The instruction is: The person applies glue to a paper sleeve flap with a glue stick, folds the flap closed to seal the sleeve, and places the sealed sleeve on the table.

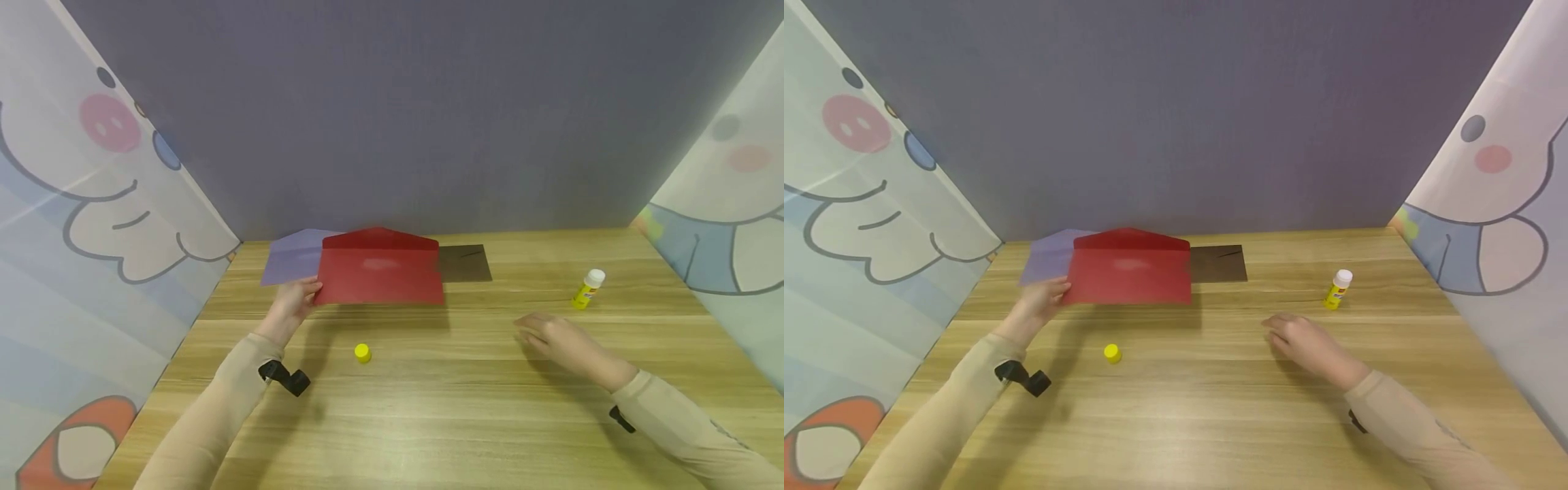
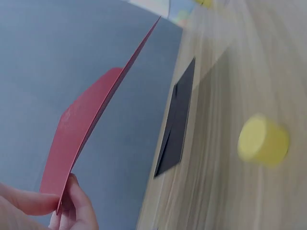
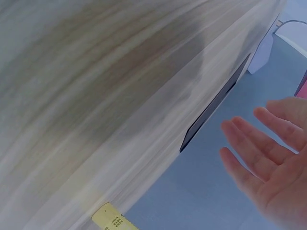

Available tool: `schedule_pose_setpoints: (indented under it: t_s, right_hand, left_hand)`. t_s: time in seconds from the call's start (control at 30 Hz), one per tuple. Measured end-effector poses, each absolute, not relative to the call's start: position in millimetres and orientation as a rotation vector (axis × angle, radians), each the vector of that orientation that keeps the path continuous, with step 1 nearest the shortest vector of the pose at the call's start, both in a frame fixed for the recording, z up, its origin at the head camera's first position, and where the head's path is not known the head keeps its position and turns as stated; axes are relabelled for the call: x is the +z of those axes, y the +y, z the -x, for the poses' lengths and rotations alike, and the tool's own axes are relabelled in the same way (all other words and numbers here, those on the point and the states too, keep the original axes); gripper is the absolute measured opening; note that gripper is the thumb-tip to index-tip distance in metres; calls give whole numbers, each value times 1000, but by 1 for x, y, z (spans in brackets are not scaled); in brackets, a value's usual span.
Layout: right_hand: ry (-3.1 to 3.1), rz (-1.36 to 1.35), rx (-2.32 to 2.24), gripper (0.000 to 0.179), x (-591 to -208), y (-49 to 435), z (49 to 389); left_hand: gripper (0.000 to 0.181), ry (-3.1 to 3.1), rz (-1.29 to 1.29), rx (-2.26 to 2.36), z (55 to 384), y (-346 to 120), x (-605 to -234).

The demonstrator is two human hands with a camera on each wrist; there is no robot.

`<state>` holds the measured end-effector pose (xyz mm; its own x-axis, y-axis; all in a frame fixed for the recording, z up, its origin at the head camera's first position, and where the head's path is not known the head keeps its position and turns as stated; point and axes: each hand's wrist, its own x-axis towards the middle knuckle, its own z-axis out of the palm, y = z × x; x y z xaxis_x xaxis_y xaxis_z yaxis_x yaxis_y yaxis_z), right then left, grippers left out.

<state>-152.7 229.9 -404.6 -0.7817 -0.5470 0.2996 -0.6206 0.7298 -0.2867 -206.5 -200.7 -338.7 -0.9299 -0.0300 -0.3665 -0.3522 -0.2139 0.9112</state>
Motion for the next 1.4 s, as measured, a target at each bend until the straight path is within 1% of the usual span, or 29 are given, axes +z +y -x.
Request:
schedule_pose_setpoints:
  t_s: [0.33,0.63,0.77,0.93,1.27,1.4]
  right_hand:
    - [-2761,-819,549,23,-396,230,150]
    - [-2739,-788,532,22,-394,231,150]
    - [-2714,-800,530,22,-394,232,151]
    - [-2668,-822,512,22,-396,232,153]
    - [-2748,-803,528,21,-397,233,153]
    - [-2757,-808,534,21,-397,233,153]
  left_hand:
    - [40,1842,429,2223,194,-159,-353]
    - [33,1858,406,2167,178,-128,-375]
    - [32,1852,375,2143,169,-120,-385]
    - [25,1874,347,2100,161,-112,-394]
    - [18,1872,319,2060,153,-104,-410]
    - [21,1873,304,2030,150,-102,-415]
